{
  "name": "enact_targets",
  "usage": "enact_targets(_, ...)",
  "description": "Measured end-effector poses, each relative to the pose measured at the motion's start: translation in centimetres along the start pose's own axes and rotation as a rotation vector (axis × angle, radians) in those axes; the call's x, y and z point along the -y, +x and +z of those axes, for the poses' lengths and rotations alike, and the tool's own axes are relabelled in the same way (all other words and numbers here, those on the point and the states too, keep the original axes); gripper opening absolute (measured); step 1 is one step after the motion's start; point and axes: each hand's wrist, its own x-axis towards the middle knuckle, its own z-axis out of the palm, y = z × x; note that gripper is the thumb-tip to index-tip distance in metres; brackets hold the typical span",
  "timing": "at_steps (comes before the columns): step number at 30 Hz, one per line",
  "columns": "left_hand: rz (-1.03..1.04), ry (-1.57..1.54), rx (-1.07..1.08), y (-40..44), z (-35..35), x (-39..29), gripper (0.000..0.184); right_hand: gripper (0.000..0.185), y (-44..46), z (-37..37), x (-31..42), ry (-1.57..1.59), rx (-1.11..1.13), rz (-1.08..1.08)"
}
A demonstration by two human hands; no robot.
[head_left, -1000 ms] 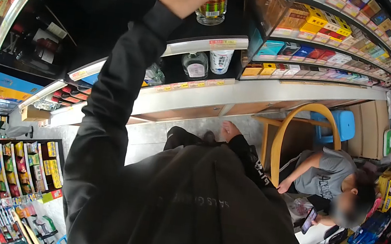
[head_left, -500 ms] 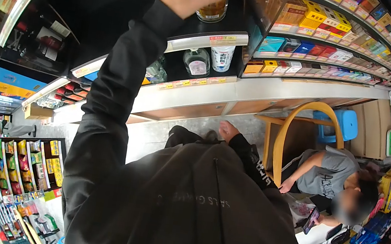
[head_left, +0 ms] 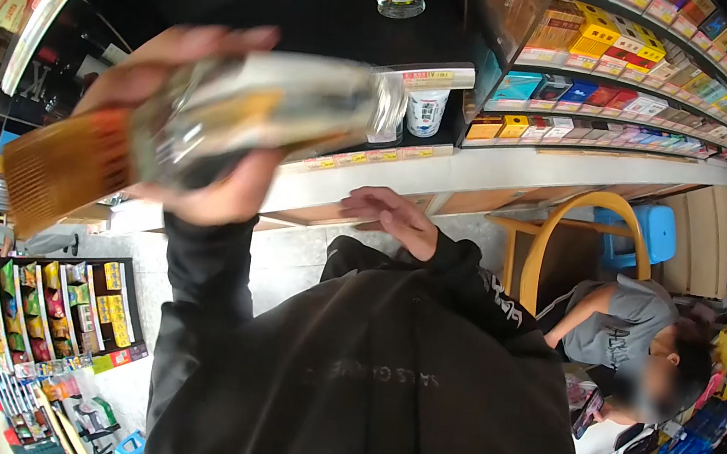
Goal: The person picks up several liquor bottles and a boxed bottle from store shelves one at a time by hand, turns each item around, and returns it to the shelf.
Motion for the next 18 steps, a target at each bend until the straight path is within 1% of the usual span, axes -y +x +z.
enact_targets(1,-0.02,-0.134,-0.033,-0.4,-0.2,-1.0,0.076,0.054,0.4,1.3,0.8,0.255,0.135,-0.013)
enact_targets(2,-0.104,-0.249,0.008,-0.9,-1.1,-1.8,0.074,0.061,0.7,2.5,1.4,0.508,0.271,-0.028)
enact_targets(3,-0.187,-0.362,0.047,-1.5,-2.1,-2.3,0.071,0.074,0.6,4.0,1.5,0.699,0.212,0.017)
enact_targets(4,-0.25,-0.352,0.102,-2.6,-2.6,-2.3,0.069,0.085,0.7,5.0,2.1,0.677,0.218,0.049)
enact_targets(5,-0.445,-0.292,-0.021,-4.4,-2.0,-3.3,0.07,0.097,1.0,5.6,2.4,0.651,0.23,0.081)
enact_targets(6,-0.613,-0.273,-0.006,-5.6,-1.9,-3.9,0.067,0.101,1.7,6.2,1.9,0.687,0.306,0.051)
enact_targets(7,-0.753,-0.173,-0.087,-7.1,-1.6,-4.4,0.065,0.088,2.0,6.5,1.3,0.648,0.433,0.049)
enact_targets(8,-0.887,-0.146,-0.144,-7.6,-0.9,-4.8,0.062,0.085,1.5,6.7,1.6,0.485,0.486,0.095)
enact_targets(9,-0.979,-0.08,-0.102,-8.5,-0.8,-4.8,0.056,0.083,1.2,7.2,2.5,0.323,0.534,0.139)
enact_targets(10,-1.022,-0.1,-0.132,-9.5,-0.8,-4.5,0.054,0.079,0.9,7.4,1.5,0.388,0.495,0.192)
enact_targets(11,-1.063,-0.12,-0.165,-10.6,-0.9,-4.1,0.052,0.079,0.8,7.2,0.8,0.393,0.499,0.2)
enact_targets(13,-1.063,-0.122,-0.295,-12.2,-1.0,-3.4,0.051,0.072,0.8,7.1,0.3,0.489,0.458,0.311)
enact_targets(14,-1.144,-0.156,-0.381,-12.4,-1.1,-3.5,0.053,0.068,0.7,7.1,0.4,0.506,0.438,0.312)
enact_targets(15,-1.172,-0.204,-0.412,-12.9,-1.3,-3.4,0.052,0.068,0.7,7.1,0.0,0.512,0.448,0.324)
enact_targets(17,-1.181,-0.279,-0.47,-12.9,-1.3,-3.1,0.053,0.069,0.9,7.0,-1.1,0.612,0.472,0.295)
enact_targets(18,-1.182,-0.291,-0.459,-13.3,-1.6,-2.8,0.053,0.069,0.9,7.1,-0.5,0.612,0.457,0.306)
